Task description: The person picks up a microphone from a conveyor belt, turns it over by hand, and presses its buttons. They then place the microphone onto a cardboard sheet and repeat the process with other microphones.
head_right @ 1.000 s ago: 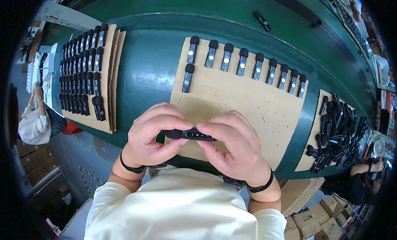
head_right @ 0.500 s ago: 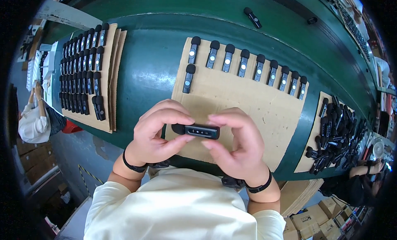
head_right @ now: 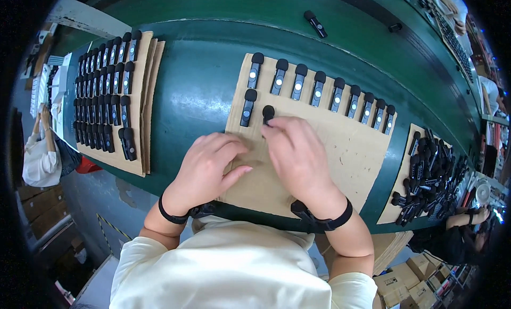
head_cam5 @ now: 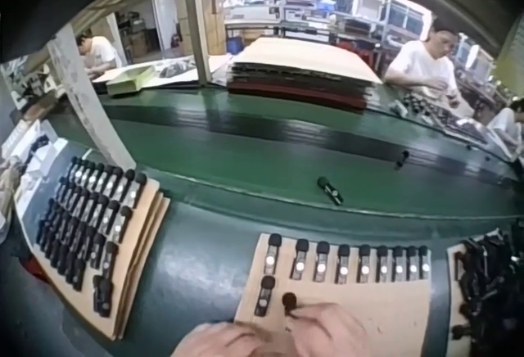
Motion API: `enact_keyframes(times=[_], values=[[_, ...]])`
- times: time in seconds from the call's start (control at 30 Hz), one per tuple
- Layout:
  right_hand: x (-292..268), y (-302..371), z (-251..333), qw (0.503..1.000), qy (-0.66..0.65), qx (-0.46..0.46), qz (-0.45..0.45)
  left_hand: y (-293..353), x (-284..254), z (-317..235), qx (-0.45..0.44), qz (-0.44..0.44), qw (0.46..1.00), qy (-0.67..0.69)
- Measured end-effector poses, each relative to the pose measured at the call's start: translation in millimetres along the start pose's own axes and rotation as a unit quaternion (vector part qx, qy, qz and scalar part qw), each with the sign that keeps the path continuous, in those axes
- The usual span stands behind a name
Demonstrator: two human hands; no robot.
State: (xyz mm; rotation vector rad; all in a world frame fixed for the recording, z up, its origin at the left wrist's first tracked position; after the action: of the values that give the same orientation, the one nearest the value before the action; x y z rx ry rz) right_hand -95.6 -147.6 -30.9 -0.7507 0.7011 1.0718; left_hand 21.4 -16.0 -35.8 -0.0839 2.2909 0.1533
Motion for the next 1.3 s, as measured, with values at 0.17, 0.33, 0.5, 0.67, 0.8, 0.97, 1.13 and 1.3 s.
enact_keyframes(times=[0.17,0.33,0.5,0.67,0.8,0.97,1.13,1.3], values=[[19.9,3.9,9.4,0.994,0.078,-0.025,0.073,0.1,-1.2,2.6,0.0,0.006,1.0,0.012],[25.0,1.9,3.8,0.995,0.074,0.004,0.07,0.2,-3.1,3.5,0.0,0.008,1.0,0.011],[24.7,-1.0,-5.1,0.996,0.069,0.031,0.042,-0.6,-3.2,2.3,-0.002,0.011,1.0,0.018],[16.4,-1.8,-2.1,0.997,0.058,0.038,0.043,-1.3,-9.0,-2.2,0.005,0.021,1.0,0.008],[-15.9,-4.5,7.1,0.997,0.034,0.027,0.067,-6.9,-38.8,1.1,0.027,0.007,0.999,0.039],[-87.4,-13.9,-21.3,0.996,0.076,0.002,0.053,-42.4,-79.3,27.7,0.021,-0.057,0.997,0.036],[-136.9,-50.9,-102.3,0.967,-0.022,0.23,0.108,-98.1,-100.8,60.5,0.008,-0.098,0.991,0.092],[-163.3,-106.7,-190.4,0.942,0.176,0.231,0.167,-162.5,-108.6,86.1,0.015,-0.139,0.988,0.069]])
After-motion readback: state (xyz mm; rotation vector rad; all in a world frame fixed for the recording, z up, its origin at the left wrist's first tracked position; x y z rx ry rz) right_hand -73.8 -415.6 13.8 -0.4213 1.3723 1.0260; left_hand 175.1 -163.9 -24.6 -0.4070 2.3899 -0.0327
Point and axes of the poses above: each hand's wrist, its own y-axis away from the middle knuckle, its own x-axis out of the palm, z = x × y, the point moved 4 cm from there along -y, towards the middle knuckle, and after that the axes turned 12 degrees about z, right-handed, at the moved point
